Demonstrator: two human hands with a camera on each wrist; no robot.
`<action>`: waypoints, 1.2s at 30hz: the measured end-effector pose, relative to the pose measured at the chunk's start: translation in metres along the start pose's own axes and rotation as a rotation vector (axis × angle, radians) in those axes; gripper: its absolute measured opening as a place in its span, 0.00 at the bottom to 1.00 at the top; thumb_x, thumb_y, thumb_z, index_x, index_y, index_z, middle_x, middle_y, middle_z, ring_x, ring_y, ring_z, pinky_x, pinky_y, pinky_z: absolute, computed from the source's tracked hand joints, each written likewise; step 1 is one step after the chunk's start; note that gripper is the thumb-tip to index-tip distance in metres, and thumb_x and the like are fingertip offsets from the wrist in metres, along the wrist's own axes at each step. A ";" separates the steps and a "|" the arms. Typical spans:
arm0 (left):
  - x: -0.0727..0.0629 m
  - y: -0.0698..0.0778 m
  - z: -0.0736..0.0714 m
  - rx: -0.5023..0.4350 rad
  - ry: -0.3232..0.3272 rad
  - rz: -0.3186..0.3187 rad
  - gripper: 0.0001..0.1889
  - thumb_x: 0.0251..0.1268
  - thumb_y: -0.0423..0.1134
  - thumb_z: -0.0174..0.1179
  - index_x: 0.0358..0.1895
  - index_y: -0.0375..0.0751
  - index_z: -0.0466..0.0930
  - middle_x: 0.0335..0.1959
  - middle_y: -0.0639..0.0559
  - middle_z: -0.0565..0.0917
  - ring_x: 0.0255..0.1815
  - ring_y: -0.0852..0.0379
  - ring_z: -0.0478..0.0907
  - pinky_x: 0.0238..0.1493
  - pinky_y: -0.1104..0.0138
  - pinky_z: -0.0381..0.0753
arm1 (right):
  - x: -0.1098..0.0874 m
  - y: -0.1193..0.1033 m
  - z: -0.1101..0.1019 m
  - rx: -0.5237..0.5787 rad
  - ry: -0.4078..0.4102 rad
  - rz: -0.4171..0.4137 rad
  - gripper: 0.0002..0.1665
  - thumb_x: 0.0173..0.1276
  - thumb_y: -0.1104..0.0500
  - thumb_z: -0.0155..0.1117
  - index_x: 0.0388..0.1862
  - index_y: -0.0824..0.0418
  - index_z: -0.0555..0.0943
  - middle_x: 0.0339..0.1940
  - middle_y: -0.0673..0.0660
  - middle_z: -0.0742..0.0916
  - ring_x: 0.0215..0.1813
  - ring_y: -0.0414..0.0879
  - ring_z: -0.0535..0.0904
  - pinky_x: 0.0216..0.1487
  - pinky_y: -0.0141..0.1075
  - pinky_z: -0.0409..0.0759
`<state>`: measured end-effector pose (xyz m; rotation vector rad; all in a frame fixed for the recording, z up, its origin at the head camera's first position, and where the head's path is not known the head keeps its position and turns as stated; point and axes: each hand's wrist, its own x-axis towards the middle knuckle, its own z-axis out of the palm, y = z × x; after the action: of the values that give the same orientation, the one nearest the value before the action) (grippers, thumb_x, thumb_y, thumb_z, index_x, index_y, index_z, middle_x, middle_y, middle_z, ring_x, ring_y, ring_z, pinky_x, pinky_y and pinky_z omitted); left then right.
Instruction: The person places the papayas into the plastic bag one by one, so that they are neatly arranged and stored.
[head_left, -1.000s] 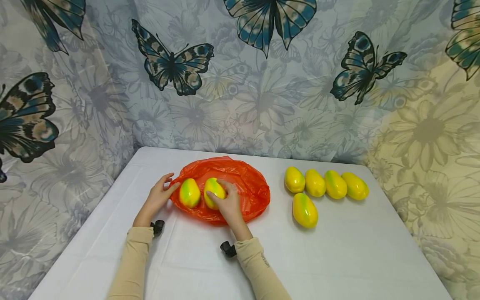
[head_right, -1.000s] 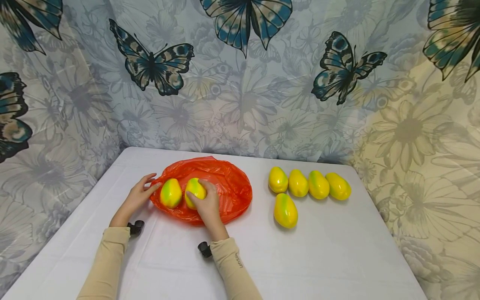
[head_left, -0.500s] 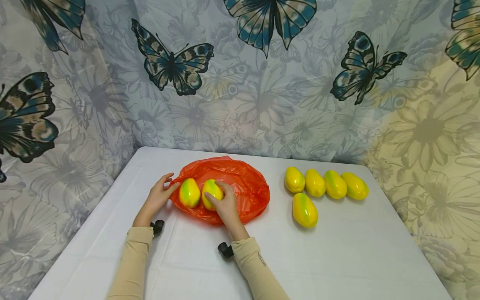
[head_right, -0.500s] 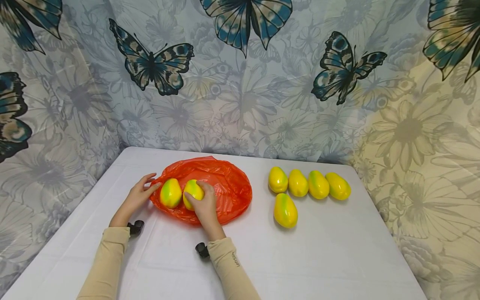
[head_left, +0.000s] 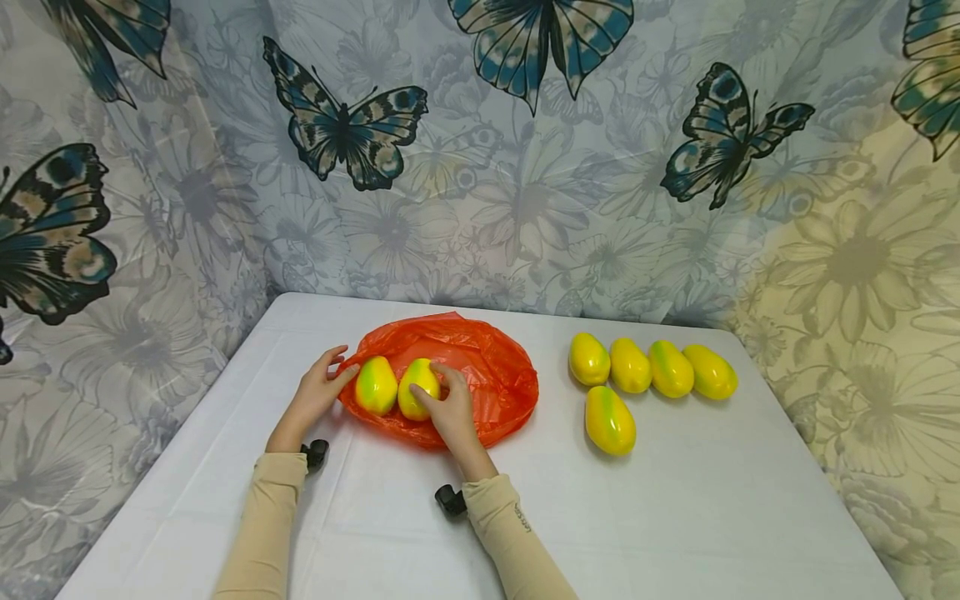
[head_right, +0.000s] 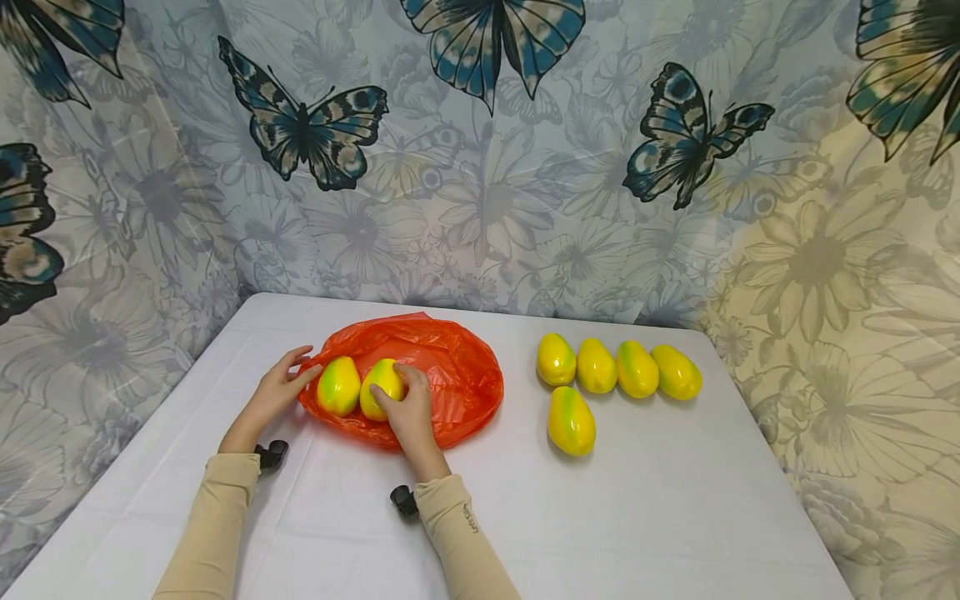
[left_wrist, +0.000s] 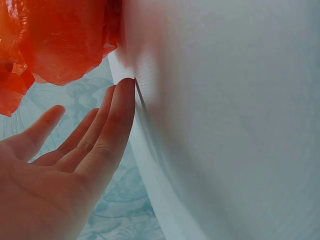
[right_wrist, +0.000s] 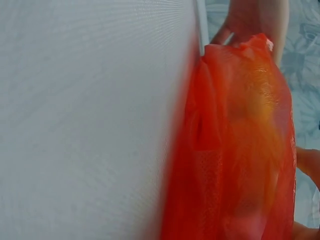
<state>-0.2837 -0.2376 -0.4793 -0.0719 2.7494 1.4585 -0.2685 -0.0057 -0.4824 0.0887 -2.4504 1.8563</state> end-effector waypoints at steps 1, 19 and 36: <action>0.000 0.000 0.000 0.000 -0.001 0.000 0.35 0.75 0.53 0.50 0.76 0.39 0.52 0.73 0.30 0.60 0.69 0.30 0.66 0.67 0.43 0.69 | 0.000 0.000 0.000 -0.005 0.001 -0.004 0.30 0.61 0.55 0.72 0.61 0.62 0.77 0.60 0.62 0.78 0.57 0.55 0.75 0.61 0.47 0.78; 0.001 0.001 0.000 -0.003 -0.010 -0.003 0.36 0.74 0.54 0.49 0.77 0.39 0.51 0.73 0.30 0.59 0.69 0.29 0.65 0.67 0.42 0.70 | -0.002 0.001 -0.004 -0.005 -0.036 0.025 0.31 0.63 0.51 0.70 0.63 0.59 0.76 0.61 0.63 0.78 0.59 0.55 0.74 0.62 0.49 0.78; -0.001 0.000 0.001 -0.006 -0.006 -0.001 0.36 0.74 0.55 0.50 0.76 0.40 0.52 0.73 0.29 0.59 0.69 0.29 0.65 0.66 0.42 0.71 | -0.003 0.002 -0.010 0.000 -0.055 0.051 0.34 0.63 0.48 0.70 0.65 0.56 0.74 0.64 0.62 0.76 0.61 0.55 0.74 0.61 0.48 0.78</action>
<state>-0.2832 -0.2369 -0.4799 -0.0689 2.7399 1.4648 -0.2660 0.0046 -0.4819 0.0788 -2.5124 1.8987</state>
